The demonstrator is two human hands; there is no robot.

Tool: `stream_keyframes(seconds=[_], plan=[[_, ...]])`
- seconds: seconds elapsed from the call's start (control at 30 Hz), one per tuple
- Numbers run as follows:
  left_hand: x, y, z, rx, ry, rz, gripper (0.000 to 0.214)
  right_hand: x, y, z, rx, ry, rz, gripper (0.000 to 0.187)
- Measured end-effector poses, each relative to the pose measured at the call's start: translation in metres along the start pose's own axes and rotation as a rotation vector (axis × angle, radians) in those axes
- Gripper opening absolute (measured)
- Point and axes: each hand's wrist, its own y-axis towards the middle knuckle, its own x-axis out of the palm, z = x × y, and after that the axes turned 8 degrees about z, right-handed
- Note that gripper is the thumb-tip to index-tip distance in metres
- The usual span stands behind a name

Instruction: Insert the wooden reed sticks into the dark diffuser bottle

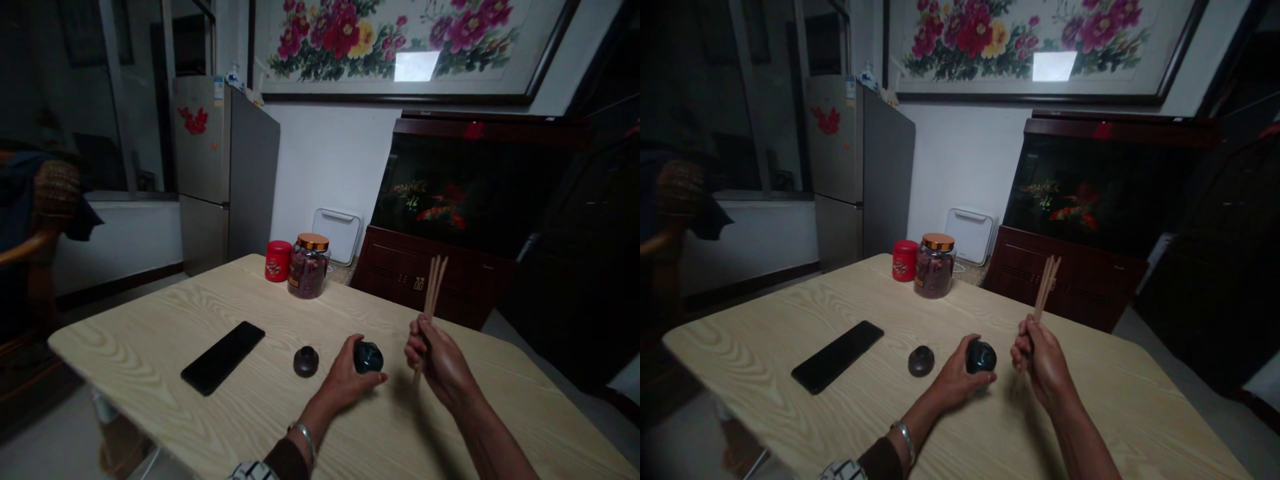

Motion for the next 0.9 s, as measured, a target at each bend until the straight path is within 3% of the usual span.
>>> stream_keyframes(seconds=[0.13,0.2,0.3,0.5,0.63,0.73,0.8,0.9], plan=[[-0.017,0.002,0.012,0.104,-0.162,0.247,0.041,0.040,-0.039,0.054,0.364,0.014,-0.221,0.037],[-0.028,0.003,0.014,0.117,-0.177,0.384,0.038,0.056,-0.047,0.079,0.466,0.003,-0.220,0.033],[-0.039,0.004,0.013,0.134,-0.142,0.462,0.034,0.067,-0.039,0.105,0.480,-0.083,-0.164,0.028],[-0.045,0.003,0.017,0.189,0.022,0.537,0.026,0.061,-0.019,0.127,0.315,-0.253,-0.132,0.030],[-0.066,0.000,0.018,0.225,0.303,0.640,0.019,0.047,-0.026,0.132,0.237,-0.307,-0.120,0.037],[-0.081,-0.001,0.013,0.164,0.527,0.621,0.024,0.033,-0.039,0.128,0.140,-0.375,-0.208,0.036],[-0.086,-0.003,0.010,0.139,0.606,0.564,0.027,0.023,-0.044,0.120,-0.032,-0.501,-0.195,0.033],[-0.085,-0.005,0.008,0.122,0.711,0.475,0.028,0.005,-0.038,0.106,-0.402,-0.723,0.011,0.030]])
